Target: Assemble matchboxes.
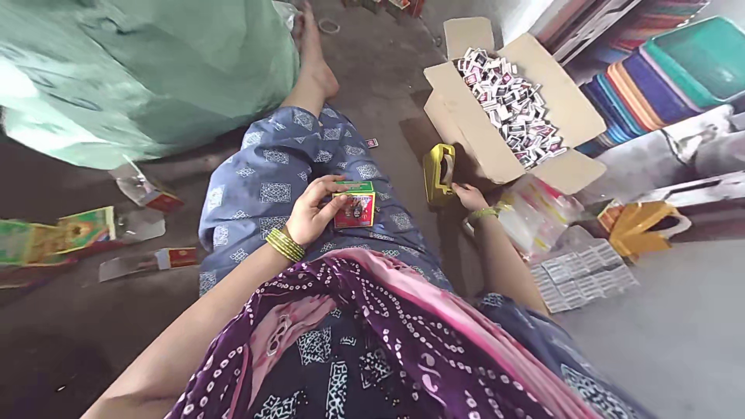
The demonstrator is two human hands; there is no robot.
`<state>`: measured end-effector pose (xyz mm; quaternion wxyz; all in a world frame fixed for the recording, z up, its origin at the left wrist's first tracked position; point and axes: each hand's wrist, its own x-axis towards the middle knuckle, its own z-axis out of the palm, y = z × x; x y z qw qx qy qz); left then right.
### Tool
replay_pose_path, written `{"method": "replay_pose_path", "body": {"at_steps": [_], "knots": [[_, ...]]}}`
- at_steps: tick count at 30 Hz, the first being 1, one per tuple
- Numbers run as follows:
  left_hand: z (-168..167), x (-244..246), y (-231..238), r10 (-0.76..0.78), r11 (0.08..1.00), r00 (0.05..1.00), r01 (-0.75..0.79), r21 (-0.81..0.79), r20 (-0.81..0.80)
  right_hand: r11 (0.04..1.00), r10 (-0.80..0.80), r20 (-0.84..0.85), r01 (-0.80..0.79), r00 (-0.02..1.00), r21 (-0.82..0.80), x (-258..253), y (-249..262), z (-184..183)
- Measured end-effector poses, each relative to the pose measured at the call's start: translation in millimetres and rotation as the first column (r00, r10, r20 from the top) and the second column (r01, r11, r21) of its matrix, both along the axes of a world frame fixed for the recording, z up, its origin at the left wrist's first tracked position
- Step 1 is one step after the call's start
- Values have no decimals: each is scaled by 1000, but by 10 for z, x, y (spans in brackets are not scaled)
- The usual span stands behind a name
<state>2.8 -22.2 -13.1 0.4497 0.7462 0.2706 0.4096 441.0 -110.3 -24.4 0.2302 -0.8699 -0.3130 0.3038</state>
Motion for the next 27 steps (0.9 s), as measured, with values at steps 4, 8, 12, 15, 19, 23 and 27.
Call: {"method": "replay_pose_path", "body": {"at_steps": [4, 8, 12, 15, 19, 23, 27], "knots": [[-8, -12, -15, 2, 1000, 1000, -2, -3, -11, 998, -61, -12, 61, 998, 12, 1, 87, -69], [-14, 2, -12, 8, 1000, 1000, -8, 1, -11, 978, -185, -61, 190, 981, 83, -18, 108, -22], [3, -8, -14, 19, 1000, 1000, -19, 5, -25, 969, -177, -123, 195, 977, 154, -94, -12, 109], [10, -2, -15, 20, 1000, 1000, -20, -15, -21, 980, -137, -98, 149, 986, 128, -232, -160, 153], [3, 3, -18, 18, 1000, 1000, -18, -18, -23, 984, -164, -94, 169, 982, 52, -355, -262, 41], [12, -5, -23, 21, 1000, 1000, -21, -6, -21, 990, -104, 45, 99, 994, 97, -384, -260, -114], [1, -8, -27, 40, 999, 999, -40, 4, -31, 990, 76, 370, -25, 926, -140, -475, -213, -31]]}}
